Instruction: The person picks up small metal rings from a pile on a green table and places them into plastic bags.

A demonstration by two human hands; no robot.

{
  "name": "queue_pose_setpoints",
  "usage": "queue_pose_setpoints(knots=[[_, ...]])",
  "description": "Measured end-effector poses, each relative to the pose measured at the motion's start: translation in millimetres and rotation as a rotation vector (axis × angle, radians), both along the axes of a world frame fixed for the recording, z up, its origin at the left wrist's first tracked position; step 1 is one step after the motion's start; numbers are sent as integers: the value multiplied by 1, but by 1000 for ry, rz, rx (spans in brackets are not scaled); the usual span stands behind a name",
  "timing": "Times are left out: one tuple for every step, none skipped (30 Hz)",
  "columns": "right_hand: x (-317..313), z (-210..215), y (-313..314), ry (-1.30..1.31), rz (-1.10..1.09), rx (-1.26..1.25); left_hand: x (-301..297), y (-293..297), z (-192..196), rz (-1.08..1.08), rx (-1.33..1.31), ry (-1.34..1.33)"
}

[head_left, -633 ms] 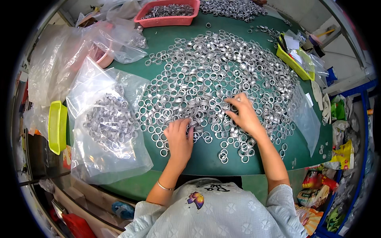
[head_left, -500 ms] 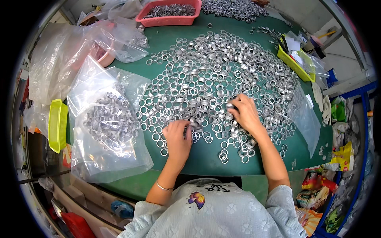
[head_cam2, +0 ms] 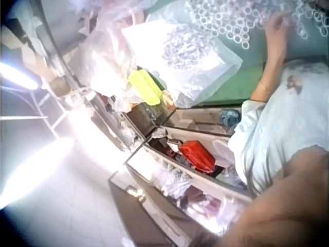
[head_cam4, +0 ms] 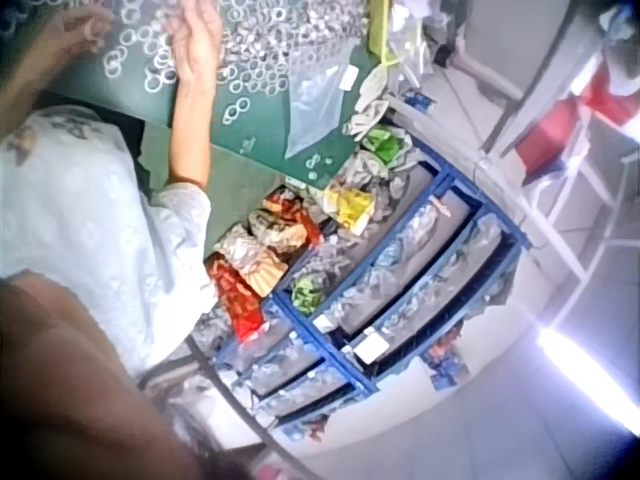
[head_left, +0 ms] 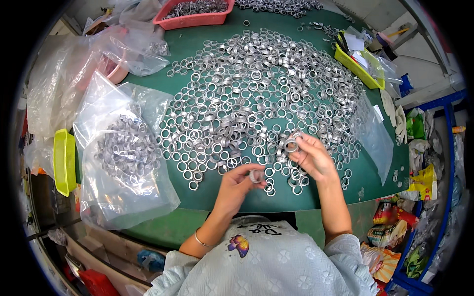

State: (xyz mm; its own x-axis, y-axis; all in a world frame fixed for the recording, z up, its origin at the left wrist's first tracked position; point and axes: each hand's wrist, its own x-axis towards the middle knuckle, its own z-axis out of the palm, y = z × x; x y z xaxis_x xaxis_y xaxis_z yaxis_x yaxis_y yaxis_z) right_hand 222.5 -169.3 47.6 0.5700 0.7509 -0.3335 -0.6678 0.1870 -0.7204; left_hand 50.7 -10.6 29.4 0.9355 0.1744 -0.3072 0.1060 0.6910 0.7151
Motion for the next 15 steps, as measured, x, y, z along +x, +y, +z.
queue_pose_setpoints(knots=[[-8, 3, 2, -31, 27, -4, 3, -2, 0, -43, -84, 56], [-15, 5, 3, -63, 54, -8, 6, -6, 3, -34, -137, 62], [-20, 0, 2, -139, 78, -29, 9, -10, 8, -24, -191, 68], [-25, 0, 1, -199, 92, -73, 11, -13, 12, -16, -245, 73], [-29, 1, 0, -260, 107, -118, 11, -15, 8, -40, -245, 21], [-33, 3, -1, -320, 121, -162, 10, -15, 10, -46, -239, 3], [-36, 6, -1, -326, 131, -171, 11, -15, 12, -54, -234, -18], [-39, 7, -1, -317, 124, -175, 11, -15, 14, -61, -228, -38], [-42, 6, -2, -308, 117, -178, 11, -16, 15, -62, -213, -31], [-43, 7, -2, -298, 111, -181, 11, -16, 18, -62, -198, -24], [-43, 8, -3, -317, 114, -194, 11, -16, 19, -62, -182, -17], [-44, 9, -3, -332, 113, -184, 11, -17, 18, -53, -188, -15], [-45, 10, -3, -349, 113, -174, 10, -19, 16, -45, -193, -15], [-46, 10, -3, -366, 112, -164, 10, -20, 14, -36, -199, -15], [-46, 10, -3, -378, 100, -184, 10, -20, 13, -35, -187, -17]])
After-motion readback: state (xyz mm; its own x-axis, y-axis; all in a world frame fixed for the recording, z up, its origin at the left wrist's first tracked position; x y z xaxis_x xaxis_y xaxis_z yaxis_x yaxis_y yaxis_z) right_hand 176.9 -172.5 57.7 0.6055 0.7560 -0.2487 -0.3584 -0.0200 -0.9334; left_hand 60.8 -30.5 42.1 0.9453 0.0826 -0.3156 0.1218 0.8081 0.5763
